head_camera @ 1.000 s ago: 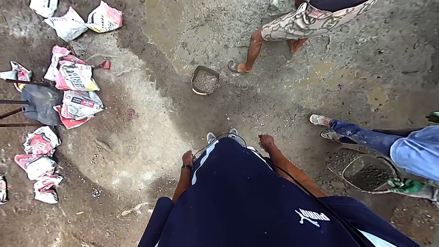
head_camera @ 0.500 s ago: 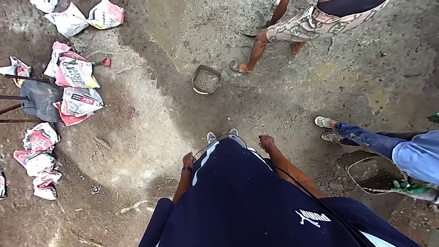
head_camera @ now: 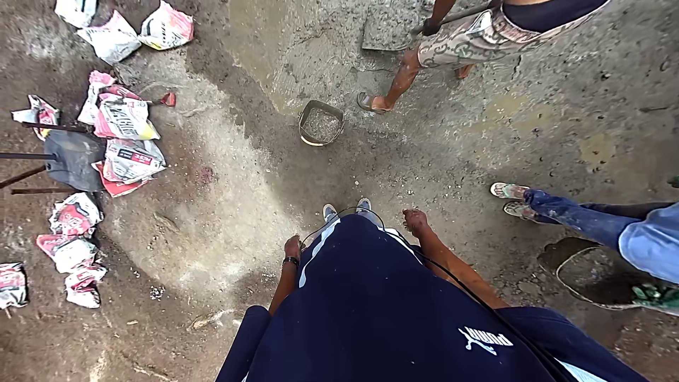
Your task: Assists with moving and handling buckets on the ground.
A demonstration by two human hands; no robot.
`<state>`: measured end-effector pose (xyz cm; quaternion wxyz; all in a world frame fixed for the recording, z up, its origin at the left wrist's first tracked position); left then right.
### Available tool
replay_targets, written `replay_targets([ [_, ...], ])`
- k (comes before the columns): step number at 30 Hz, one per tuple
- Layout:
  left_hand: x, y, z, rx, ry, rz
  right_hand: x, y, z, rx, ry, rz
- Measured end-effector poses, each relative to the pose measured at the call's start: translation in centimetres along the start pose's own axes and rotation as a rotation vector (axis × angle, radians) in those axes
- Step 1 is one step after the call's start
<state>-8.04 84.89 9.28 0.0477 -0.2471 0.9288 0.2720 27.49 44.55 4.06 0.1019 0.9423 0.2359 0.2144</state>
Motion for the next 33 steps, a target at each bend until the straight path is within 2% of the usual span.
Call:
replay_targets([
  [21,-0.6,-1.2,-1.9,0.015,0.065,-0.019,-1.5,1.9,1.3,-0.009,-0.072,0.037],
  [29,0.0,0.3,-2.0,-0.028,0.112,-0.098,-0.4,1.3,1.7,0.005,-0.08,0.011],
  [33,-1.8,1.5,-1.3,-0.044,0.058,-0.088,0.1,0.5,2.2,0.018,-0.081,0.009],
])
Point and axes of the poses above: each hand's wrist, its own z-axis towards the middle knuckle, its own y-axis out of the back of the hand, x = y × z, the point moved 9 cm from there along z, towards the middle knuckle, and after that the axes turned 15 degrees about z, right-handed, at the moved point
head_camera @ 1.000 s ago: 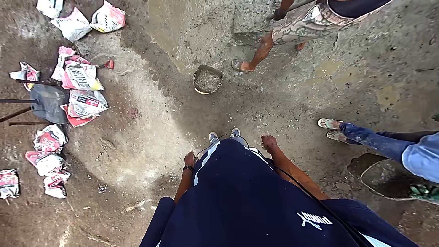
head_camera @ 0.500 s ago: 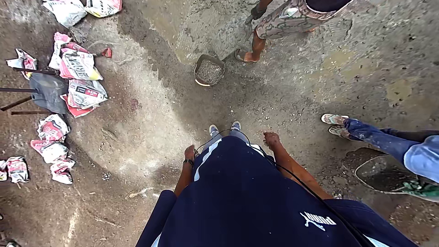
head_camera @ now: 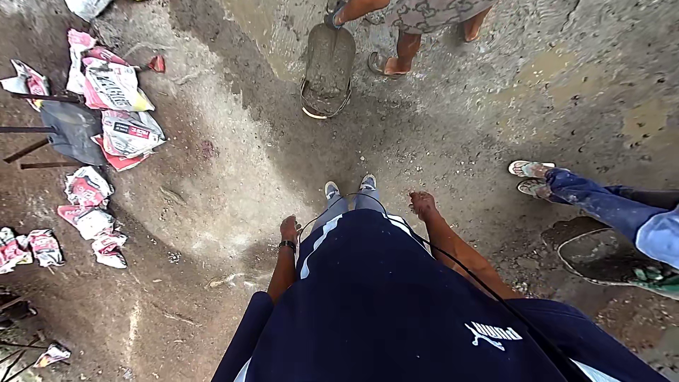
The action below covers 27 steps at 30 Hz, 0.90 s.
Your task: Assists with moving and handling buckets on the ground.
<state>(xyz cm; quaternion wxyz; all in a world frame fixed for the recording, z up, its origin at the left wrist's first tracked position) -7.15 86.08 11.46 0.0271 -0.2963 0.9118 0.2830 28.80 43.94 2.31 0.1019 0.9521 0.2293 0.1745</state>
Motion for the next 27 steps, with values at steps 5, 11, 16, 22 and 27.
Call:
replay_targets([
  [5,-7.6,0.4,0.0,0.004,-0.14,-0.014,1.9,-2.1,0.1,0.029,0.018,-0.084],
  [11,-17.1,-1.4,2.8,0.083,-0.342,-0.116,9.1,-10.2,0.4,0.124,0.091,-0.272],
  [16,-24.0,-5.5,6.8,0.264,-0.349,-0.133,17.7,-21.5,3.9,0.193,0.279,-0.473],
  [22,-31.3,-9.3,14.3,0.508,-0.205,-0.301,29.3,-35.9,8.7,0.215,0.411,-0.579],
  [27,-34.4,-10.2,18.6,0.63,-0.115,-0.408,35.4,-48.1,14.5,0.315,0.436,-0.719],
])
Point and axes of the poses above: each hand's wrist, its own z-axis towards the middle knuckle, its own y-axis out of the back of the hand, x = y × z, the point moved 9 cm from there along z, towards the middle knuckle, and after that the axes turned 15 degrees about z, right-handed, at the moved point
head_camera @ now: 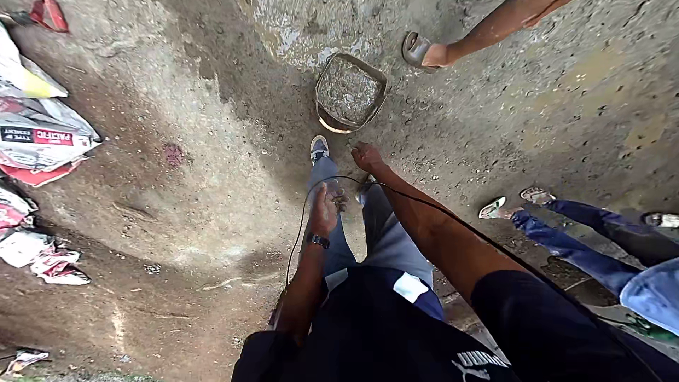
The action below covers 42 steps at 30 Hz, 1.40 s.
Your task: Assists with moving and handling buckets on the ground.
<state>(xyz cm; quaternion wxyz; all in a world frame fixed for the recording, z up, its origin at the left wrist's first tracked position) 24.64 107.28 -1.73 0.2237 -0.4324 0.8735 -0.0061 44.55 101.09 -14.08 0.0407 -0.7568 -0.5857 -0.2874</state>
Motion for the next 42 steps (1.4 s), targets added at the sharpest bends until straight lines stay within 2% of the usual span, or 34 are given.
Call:
replay_targets([
  [4,0.3,1.5,2.4,0.03,0.035,-0.075,2.6,-4.2,9.0,0.067,0.017,-0.064],
  [7,-0.3,1.8,3.6,0.098,-0.014,-0.108,2.1,-6.5,15.4,0.012,0.021,-0.102],
  [10,-0.6,1.7,4.4,0.158,-0.078,-0.083,1.0,-8.4,19.8,0.021,-0.01,-0.131],
  [14,-0.9,1.5,4.7,0.177,-0.095,-0.041,0.7,-7.9,21.0,0.058,-0.082,-0.139],
  [19,-1.5,0.5,5.0,0.138,-0.074,0.089,3.3,-2.0,18.8,0.068,-0.051,-0.15],
  [22,-1.9,-0.6,5.3,0.118,-0.098,0.214,4.5,3.6,17.0,0.033,-0.016,-0.124],
  [25,-1.7,-1.4,5.0,0.038,-0.107,0.345,3.8,8.8,14.3,0.027,0.064,-0.108],
  [27,-2.4,-1.6,5.3,-0.02,-0.128,0.433,2.5,9.8,11.2,0.017,0.078,-0.063],
  [31,-1.8,-2.3,4.8,-0.069,-0.065,0.628,-2.1,10.1,2.1,0.024,-0.042,0.074],
  [37,-3.6,-6.1,2.3,-0.036,-0.003,0.72,-13.5,14.5,-12.7,-0.153,-0.25,0.379],
  [42,-8.3,-11.9,-2.8,0.017,-0.082,0.898,-26.6,14.1,-25.6,-0.262,-0.432,0.606],
])
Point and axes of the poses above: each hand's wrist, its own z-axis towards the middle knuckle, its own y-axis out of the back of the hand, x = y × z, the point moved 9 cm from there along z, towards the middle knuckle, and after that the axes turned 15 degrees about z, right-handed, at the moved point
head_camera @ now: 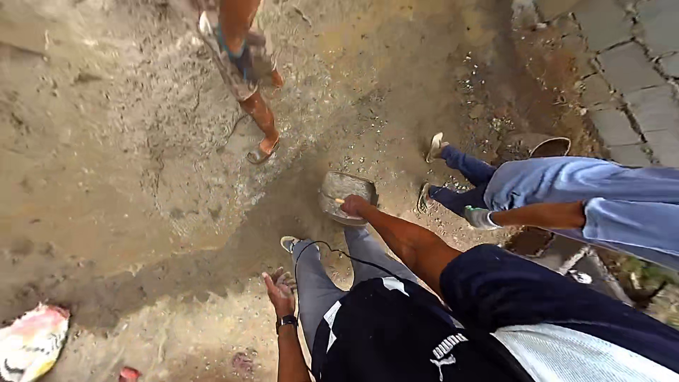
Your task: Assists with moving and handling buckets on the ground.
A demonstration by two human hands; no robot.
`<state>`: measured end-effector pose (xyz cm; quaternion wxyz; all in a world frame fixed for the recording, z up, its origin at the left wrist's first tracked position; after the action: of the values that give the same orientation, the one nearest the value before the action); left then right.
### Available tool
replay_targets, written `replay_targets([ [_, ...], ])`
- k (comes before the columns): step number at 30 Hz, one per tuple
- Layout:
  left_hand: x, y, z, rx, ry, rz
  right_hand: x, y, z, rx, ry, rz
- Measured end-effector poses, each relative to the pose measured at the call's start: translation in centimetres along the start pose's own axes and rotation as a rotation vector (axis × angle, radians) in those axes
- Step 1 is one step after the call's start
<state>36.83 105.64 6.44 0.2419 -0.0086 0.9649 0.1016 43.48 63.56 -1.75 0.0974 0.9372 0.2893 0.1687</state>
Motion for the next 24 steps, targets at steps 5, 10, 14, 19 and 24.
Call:
replay_targets([
  [5,-8.5,-3.4,-0.9,-0.079,-0.07,0.179,-14.9,11.5,-4.6,-0.193,-0.14,0.312],
  [10,-15.6,-11.9,2.0,-0.091,-0.03,0.439,-26.6,20.0,-9.8,-0.382,-0.275,0.648],
  [14,-21.6,-21.2,5.8,-0.027,0.001,0.764,-34.4,24.6,-12.7,-0.598,-0.379,0.923],
  [19,-28.5,-34.4,13.8,0.097,0.024,0.97,-40.4,27.1,-14.6,-0.794,-0.57,1.24],
  [24,-41.4,-55.5,17.0,0.329,-0.157,1.446,-42.2,28.7,-15.1,-0.899,-0.782,1.541],
])
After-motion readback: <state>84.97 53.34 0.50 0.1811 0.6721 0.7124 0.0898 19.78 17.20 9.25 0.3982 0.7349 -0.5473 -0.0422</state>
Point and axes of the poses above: each hand's wrist, its own z-axis towards the middle knuckle, its own y-axis out of the back of the hand, x = y × z, the point moved 9 cm from there along z, towards the middle knuckle, and after that the axes turned 15 degrees about z, right-handed, at the moved point
